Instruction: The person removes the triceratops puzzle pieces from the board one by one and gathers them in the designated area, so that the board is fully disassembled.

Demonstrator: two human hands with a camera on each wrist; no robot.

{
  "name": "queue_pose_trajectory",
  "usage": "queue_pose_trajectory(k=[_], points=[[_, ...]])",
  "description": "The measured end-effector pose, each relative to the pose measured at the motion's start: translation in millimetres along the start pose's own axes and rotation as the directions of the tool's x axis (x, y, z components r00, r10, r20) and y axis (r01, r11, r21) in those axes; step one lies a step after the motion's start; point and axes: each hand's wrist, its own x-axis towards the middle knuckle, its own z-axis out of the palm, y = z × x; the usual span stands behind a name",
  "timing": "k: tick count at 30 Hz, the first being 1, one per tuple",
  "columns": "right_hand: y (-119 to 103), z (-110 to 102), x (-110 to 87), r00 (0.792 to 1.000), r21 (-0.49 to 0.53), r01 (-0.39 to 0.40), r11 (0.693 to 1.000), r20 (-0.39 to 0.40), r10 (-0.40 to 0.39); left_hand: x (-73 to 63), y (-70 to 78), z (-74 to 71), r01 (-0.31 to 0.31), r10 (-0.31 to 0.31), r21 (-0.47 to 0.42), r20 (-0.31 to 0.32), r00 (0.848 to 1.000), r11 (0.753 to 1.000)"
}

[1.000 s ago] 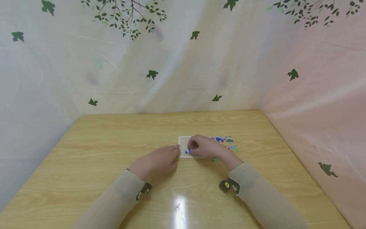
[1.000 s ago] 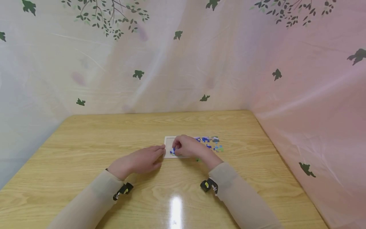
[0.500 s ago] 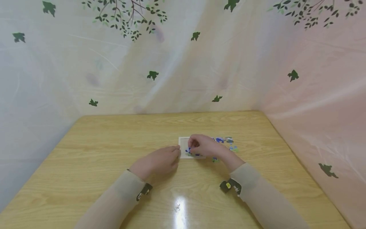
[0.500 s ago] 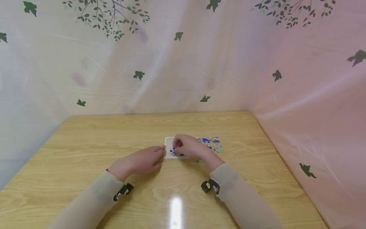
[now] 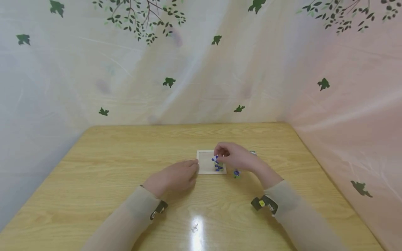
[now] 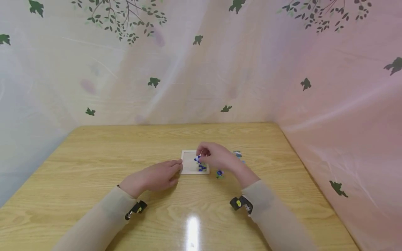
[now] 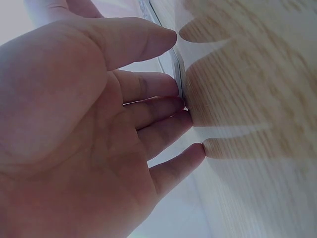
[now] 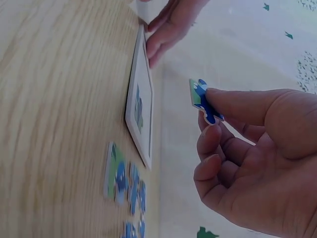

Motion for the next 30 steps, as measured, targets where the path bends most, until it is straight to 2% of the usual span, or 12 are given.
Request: queue_pose_trajectory(k=[6, 13, 23, 30], points=[[17.2, -16.2, -14.6, 1.000, -0.013, 0.009, 1.000, -0.011, -0.010, -0.3, 0.8, 0.2, 0.000, 0.000, 0.003, 0.006, 1.000, 1.000], [34.3, -29.7, -30.1, 0.999, -0.004, -0.038, 0.999, -0.009, 0.038, -1.3, 1.3, -0.1, 0.007, -0.007, -0.007, 0.013, 1.000, 1.000], [52.3, -46.9, -48.7, 0.997, -0.050, -0.065, 0.997, 0.046, 0.067, -3.2, 3.0, -1.6, -0.002, 0.002, -0.025, -0.006, 1.000, 1.000], [58.3, -53.8, -54.6, 0.990, -0.063, -0.096, 0.993, 0.095, 0.102, -0.8, 1.1, 0.4, -0.003, 0.003, -0.018, -0.011, 1.000, 1.000]])
